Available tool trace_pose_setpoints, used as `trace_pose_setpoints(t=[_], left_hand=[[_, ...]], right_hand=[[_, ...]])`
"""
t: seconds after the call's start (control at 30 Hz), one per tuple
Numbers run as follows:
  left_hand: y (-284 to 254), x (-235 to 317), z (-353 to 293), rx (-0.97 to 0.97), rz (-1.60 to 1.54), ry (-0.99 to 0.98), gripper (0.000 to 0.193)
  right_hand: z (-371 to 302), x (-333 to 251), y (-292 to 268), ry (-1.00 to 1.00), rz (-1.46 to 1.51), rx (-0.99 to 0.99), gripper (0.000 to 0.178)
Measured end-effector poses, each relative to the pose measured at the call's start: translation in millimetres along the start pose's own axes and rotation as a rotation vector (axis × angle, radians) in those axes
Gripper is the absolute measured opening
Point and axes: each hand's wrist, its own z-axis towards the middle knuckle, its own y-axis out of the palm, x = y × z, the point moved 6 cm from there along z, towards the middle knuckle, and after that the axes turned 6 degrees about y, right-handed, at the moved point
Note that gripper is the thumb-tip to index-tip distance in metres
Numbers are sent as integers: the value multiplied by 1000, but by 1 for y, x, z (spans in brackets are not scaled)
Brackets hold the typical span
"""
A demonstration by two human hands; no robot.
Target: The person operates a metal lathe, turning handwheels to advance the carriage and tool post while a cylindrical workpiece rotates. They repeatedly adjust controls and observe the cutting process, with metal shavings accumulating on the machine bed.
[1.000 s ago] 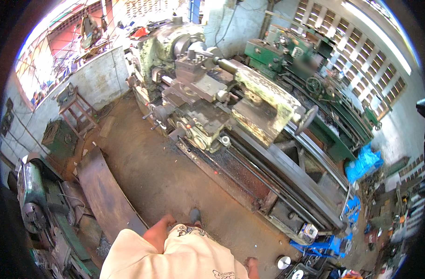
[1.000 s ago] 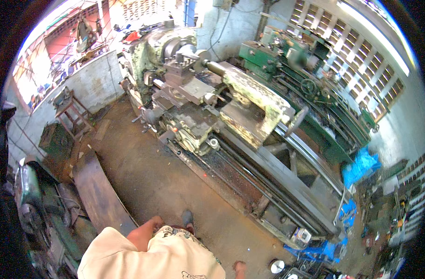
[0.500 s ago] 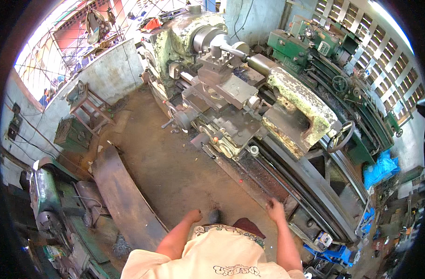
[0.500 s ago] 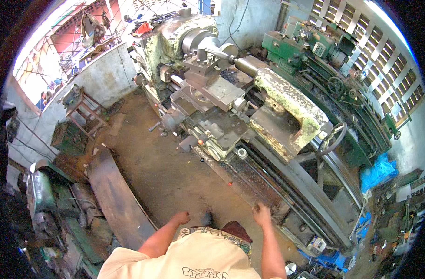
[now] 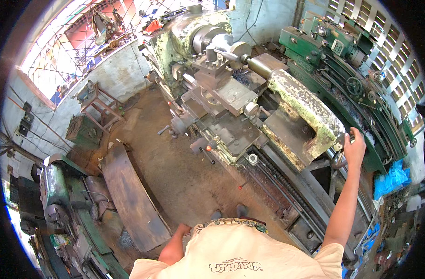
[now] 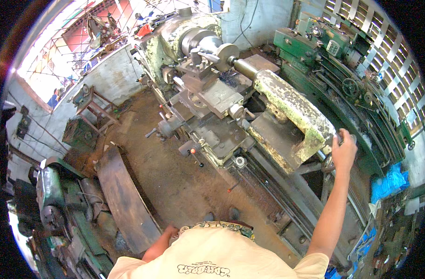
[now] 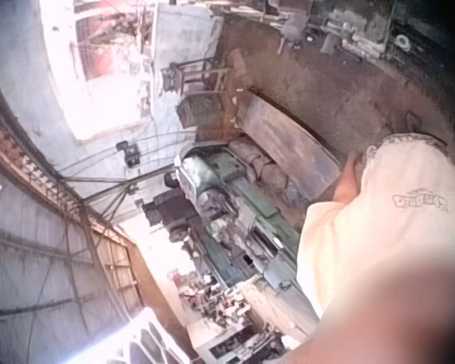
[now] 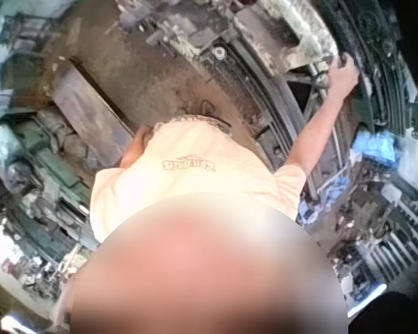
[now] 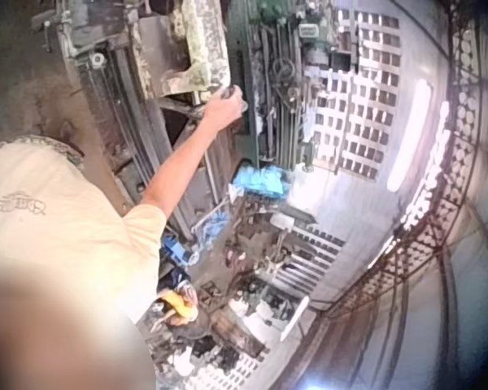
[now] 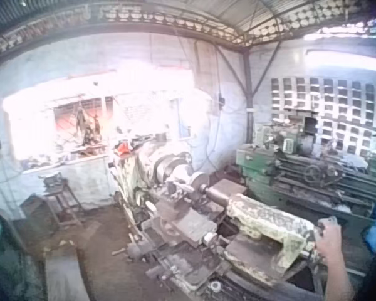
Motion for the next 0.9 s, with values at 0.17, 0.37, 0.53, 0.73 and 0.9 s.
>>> trace_pose_setpoints(t=[0.17,0.37,0.53,0.73,0.9], left_hand=[[43,39,-15,101,234,138,40],[88,65,-5,257,142,98,42],[93,68,-5,219,238,193,42],[105,89,-7,229,270,152,39],[121,87,-19,206,237,176,43]], right_hand=[[43,40,30,221,-403,-212,45],[48,37,32,233,-404,-250,49],[57,53,31,297,-315,-306,46],[57,67,34,252,-166,-249,42],[61,83,40,219,-44,-149,39]])
